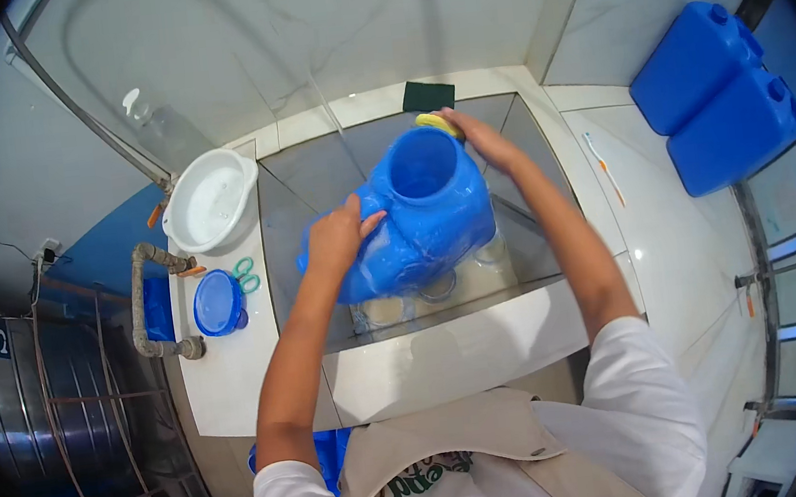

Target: The person cleans blue plastic water containers at a sink. They use scissors to remove plastic seals from a cap, scrub the interior and exterior of the containers with a sponge and soapy water, and rinse the containers and caps under running water.

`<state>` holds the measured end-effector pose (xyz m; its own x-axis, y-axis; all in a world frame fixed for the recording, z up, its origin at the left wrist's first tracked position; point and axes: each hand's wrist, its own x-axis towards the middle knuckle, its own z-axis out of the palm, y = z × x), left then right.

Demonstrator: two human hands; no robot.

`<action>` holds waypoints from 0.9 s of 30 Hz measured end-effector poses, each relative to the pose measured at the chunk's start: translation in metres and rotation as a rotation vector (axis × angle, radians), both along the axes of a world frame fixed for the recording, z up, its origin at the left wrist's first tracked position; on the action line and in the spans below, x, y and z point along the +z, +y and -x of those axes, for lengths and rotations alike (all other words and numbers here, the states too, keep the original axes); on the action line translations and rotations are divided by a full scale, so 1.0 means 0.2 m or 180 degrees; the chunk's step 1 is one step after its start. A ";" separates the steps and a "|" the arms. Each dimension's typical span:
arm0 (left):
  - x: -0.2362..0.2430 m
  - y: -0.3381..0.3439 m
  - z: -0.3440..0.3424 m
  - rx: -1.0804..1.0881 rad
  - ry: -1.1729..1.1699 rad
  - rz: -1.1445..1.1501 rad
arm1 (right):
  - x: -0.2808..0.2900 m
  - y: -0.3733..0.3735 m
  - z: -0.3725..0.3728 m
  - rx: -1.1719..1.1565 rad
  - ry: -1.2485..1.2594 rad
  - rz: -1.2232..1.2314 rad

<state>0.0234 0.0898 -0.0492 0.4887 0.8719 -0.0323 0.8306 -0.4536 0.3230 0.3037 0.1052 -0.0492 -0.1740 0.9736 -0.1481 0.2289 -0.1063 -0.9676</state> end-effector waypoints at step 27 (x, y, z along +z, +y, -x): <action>-0.06 -0.10 -0.09 -0.0443 -0.0762 0.0204 | 0.10 0.04 0.42 0.1468 -0.1453 0.1906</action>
